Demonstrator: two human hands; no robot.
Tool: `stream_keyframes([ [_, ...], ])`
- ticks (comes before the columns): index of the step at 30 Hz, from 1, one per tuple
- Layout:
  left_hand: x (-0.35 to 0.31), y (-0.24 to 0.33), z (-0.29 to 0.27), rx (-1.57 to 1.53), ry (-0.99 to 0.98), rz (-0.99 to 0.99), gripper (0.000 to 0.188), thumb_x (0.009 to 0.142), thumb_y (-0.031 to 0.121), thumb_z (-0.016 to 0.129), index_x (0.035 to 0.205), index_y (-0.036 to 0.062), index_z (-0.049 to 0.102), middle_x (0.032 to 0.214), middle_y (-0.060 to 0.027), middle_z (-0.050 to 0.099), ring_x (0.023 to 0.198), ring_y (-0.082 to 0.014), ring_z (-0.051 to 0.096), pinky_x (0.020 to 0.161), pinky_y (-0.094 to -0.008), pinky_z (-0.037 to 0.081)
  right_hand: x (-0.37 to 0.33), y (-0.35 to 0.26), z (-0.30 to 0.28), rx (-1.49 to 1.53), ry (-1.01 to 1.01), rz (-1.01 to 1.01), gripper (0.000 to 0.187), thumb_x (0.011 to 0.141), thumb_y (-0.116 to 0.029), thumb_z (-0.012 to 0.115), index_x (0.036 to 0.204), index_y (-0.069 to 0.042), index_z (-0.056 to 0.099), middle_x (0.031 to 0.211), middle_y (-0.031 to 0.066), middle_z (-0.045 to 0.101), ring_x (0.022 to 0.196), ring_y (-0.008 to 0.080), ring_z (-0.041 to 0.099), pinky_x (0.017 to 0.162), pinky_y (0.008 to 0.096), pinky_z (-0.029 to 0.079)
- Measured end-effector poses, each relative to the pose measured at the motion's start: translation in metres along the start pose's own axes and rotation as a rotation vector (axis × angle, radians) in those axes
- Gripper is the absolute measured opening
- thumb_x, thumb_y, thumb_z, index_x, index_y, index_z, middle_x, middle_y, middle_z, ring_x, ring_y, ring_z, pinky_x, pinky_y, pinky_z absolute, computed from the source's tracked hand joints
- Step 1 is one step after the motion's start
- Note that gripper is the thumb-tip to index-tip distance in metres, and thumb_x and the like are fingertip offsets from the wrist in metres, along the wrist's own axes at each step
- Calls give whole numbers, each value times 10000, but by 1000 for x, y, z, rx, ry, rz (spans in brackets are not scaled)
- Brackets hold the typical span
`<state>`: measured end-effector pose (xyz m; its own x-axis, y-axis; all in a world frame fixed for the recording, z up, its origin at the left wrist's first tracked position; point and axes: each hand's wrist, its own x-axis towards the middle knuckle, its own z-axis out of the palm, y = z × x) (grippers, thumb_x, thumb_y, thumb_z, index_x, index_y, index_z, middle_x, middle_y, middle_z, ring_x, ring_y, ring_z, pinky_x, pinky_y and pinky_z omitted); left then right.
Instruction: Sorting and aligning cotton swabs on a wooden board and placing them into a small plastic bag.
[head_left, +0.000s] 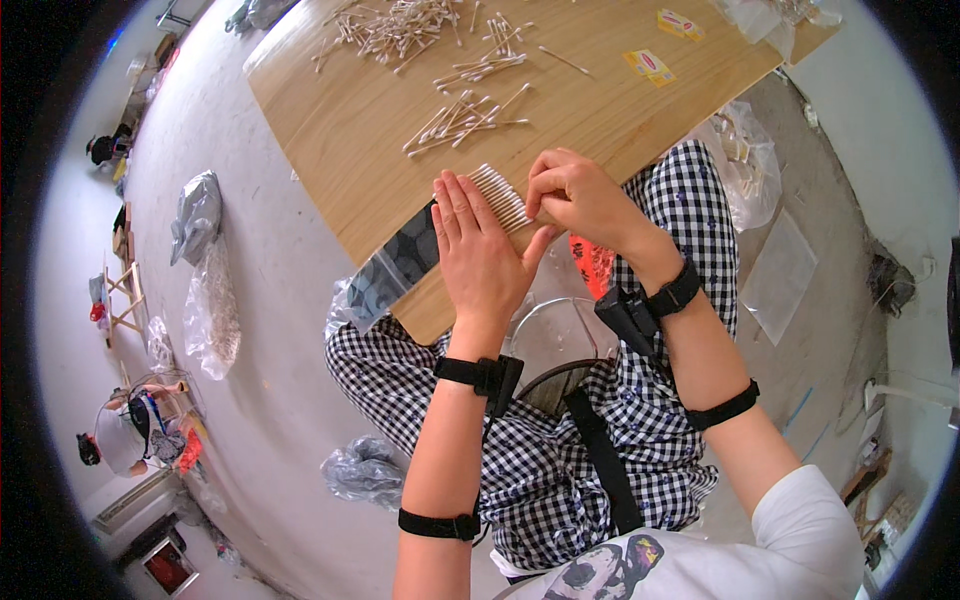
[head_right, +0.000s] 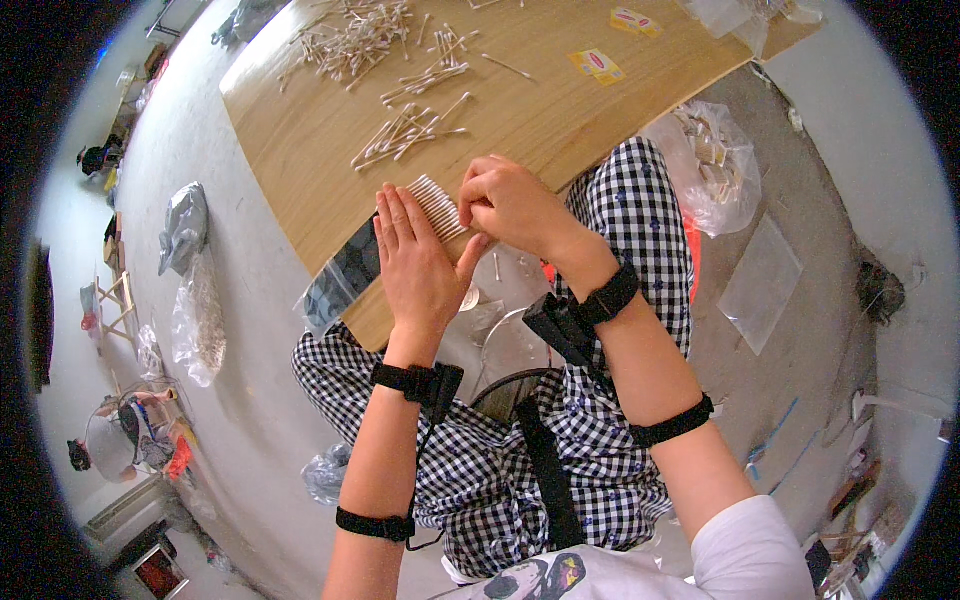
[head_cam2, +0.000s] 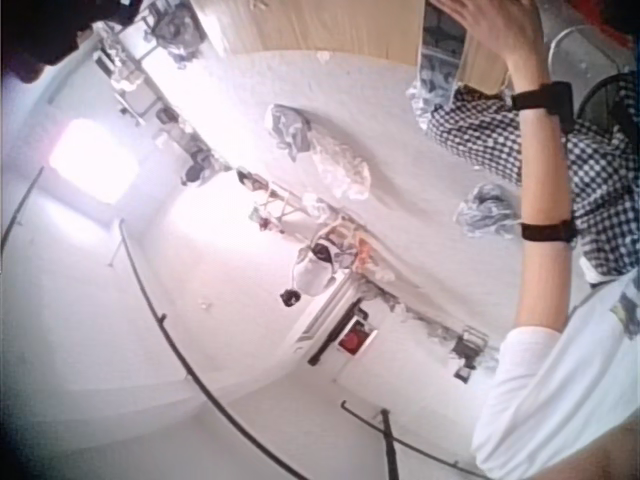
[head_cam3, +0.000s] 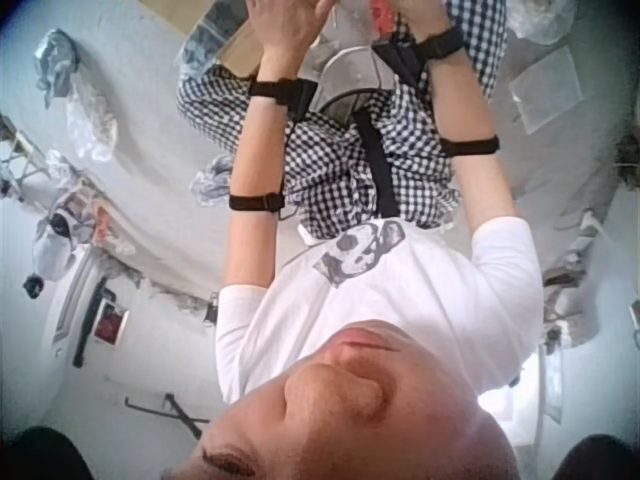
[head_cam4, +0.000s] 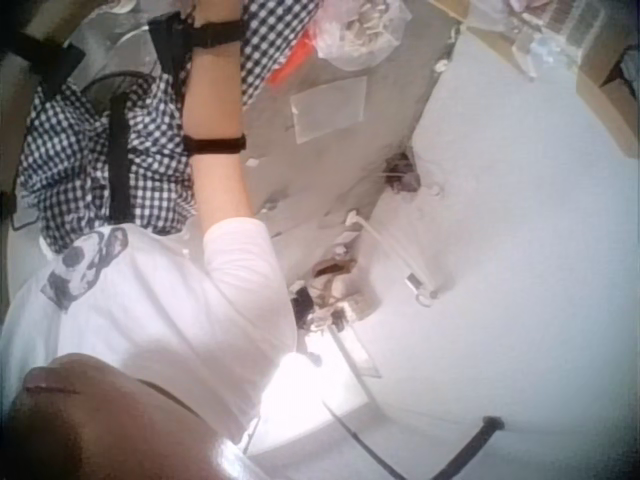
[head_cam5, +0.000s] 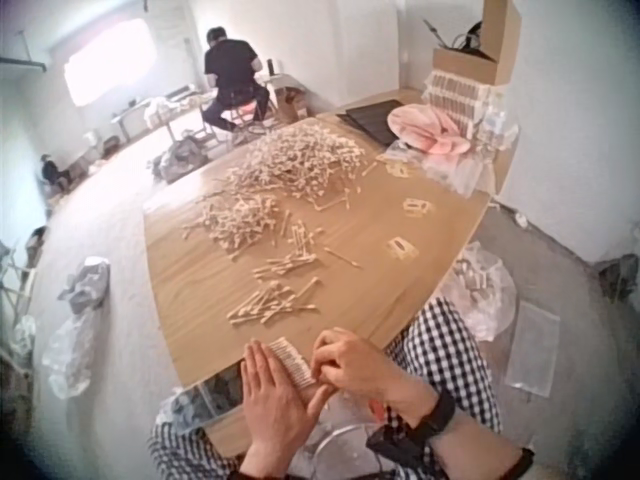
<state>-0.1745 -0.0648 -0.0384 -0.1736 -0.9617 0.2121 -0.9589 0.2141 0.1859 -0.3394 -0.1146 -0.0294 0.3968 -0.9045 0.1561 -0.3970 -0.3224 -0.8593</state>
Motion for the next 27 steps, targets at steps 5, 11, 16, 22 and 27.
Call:
stream_keyframes([
  [5, 0, 0, 1, 2, 9, 1, 1044, 842, 643, 556, 1425, -159, 228, 1509, -324, 224, 1436, -406, 198, 1172, -458, 181, 0, -3, 0, -24, 5, 12, 91, 733, -23, 590, 715, -20, 680, 837, 81, 604, 869, 222, 584, 781, 327, 483],
  [11, 1, 0, 1, 17, 12, -7, 1072, 808, 648, 596, 1425, -153, 240, 1506, -319, 235, 1440, -399, 192, 1174, -451, 178, 0, -1, 1, -117, -5, -76, 90, 740, -18, 595, 717, -24, 682, 837, 75, 610, 858, 216, 588, 766, 316, 483],
  [16, 1, 2, 0, -14, 6, -12, 1059, 843, 663, 540, 1428, -159, 218, 1512, -322, 219, 1438, -404, 192, 1172, -455, 179, 2, 2, 2, -16, 107, 11, 112, 752, -3, 589, 720, -39, 690, 822, 64, 615, 858, 218, 581, 768, 317, 471],
  [22, 1, 1, 0, -3, 6, -7, 1063, 841, 669, 537, 1423, -163, 224, 1510, -326, 219, 1438, -406, 192, 1172, -454, 179, 2, 2, 5, -69, 107, -24, 110, 753, -8, 596, 714, -49, 690, 819, 53, 617, 854, 215, 581, 778, 321, 471],
  [27, 2, 2, -1, 3, -3, -3, 1057, 842, 664, 540, 1419, -166, 232, 1509, -329, 215, 1438, -407, 190, 1174, -452, 171, 1, 0, 3, -106, 86, -62, 104, 758, -13, 594, 712, -44, 682, 815, 57, 622, 854, 217, 581, 782, 323, 476],
])
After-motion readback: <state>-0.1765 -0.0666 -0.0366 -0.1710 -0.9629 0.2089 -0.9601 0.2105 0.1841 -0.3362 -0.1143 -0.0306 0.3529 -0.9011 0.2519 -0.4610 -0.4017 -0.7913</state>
